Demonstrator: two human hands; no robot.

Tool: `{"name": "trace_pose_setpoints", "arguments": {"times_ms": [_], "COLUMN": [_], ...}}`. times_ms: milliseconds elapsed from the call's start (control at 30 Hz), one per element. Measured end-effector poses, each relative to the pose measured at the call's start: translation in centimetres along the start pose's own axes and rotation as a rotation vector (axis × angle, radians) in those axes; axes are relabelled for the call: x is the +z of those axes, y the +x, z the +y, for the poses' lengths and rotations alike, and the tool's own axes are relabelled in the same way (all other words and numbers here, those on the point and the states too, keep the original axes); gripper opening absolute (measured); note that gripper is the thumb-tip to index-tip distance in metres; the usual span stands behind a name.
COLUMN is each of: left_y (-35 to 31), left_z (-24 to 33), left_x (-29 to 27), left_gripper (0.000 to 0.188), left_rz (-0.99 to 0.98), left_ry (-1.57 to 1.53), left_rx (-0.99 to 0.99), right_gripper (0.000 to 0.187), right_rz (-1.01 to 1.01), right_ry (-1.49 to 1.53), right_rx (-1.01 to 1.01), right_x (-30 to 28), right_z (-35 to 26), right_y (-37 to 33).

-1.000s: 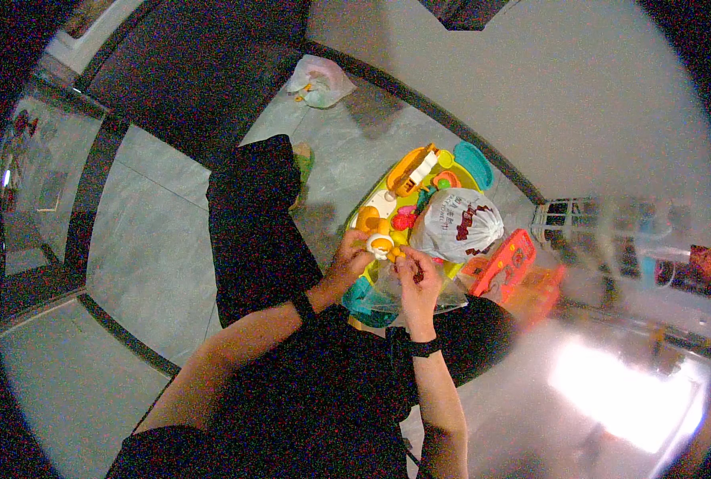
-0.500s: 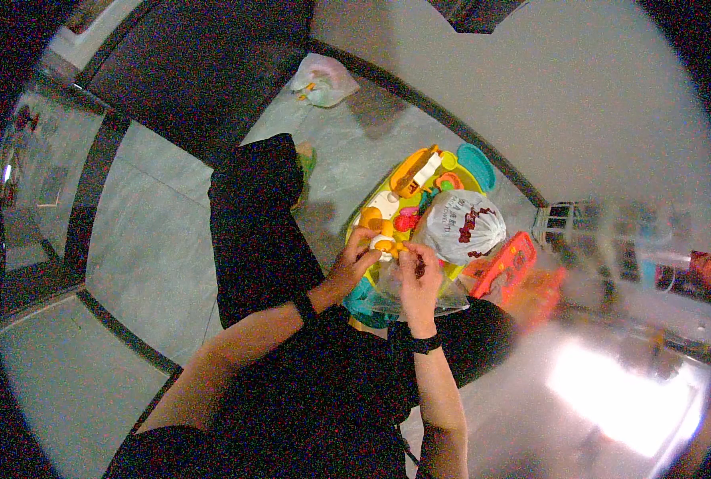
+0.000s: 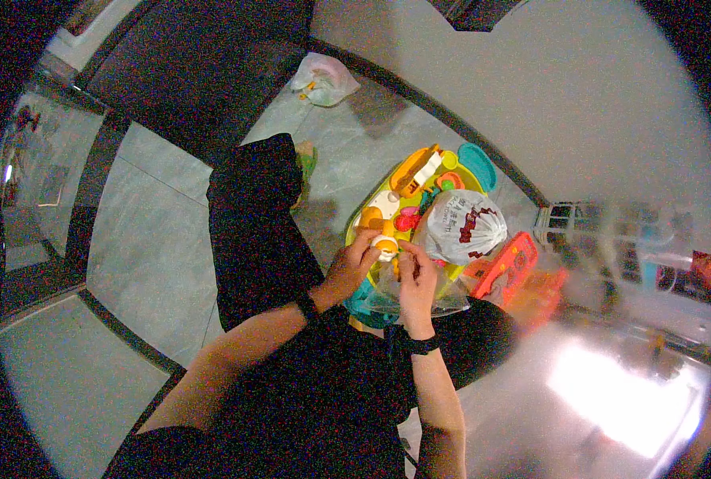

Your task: Assembling a toy kitchen set by attaching parts and arranging toy food items.

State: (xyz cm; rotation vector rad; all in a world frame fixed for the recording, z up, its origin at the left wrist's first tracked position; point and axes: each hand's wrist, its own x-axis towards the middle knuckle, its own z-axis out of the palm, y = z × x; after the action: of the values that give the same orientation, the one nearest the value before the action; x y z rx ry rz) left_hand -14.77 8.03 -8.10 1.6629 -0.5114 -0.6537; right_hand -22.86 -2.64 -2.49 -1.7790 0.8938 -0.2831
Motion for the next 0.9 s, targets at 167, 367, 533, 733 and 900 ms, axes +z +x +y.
{"name": "trace_pose_setpoints", "arguments": {"times_ms": [167, 367, 533, 733, 900], "left_y": [0.4, 0.5, -0.1, 0.1, 0.3], "left_z": [0.1, 0.8, -0.9, -1.0, -1.0], "left_x": [0.0, 0.3, 1.3, 2.3, 2.6], "left_gripper": [0.028, 0.025, 0.038, 0.055, 0.067], "left_rz": [0.059, 0.049, -0.100, -0.064, -0.138], "left_ry": [0.119, 0.085, -0.396, -0.401, -0.369], "left_rx": [0.053, 0.020, -0.084, -0.075, -0.151], "right_gripper": [0.024, 0.022, 0.021, 0.025, 0.028], "right_rz": [-0.042, 0.008, -0.019, -0.184, -0.402], "right_ry": [-0.240, -0.228, -0.236, -0.624, -1.044], "right_rx": [-0.198, -0.222, 0.026, -0.247, -0.511], "right_x": [0.7, 0.9, -0.2, -0.4, -0.3], "right_z": [0.7, 0.4, -1.1, -4.5, -6.2], "right_y": [0.3, 0.5, 0.4, 0.8, 2.8]}}
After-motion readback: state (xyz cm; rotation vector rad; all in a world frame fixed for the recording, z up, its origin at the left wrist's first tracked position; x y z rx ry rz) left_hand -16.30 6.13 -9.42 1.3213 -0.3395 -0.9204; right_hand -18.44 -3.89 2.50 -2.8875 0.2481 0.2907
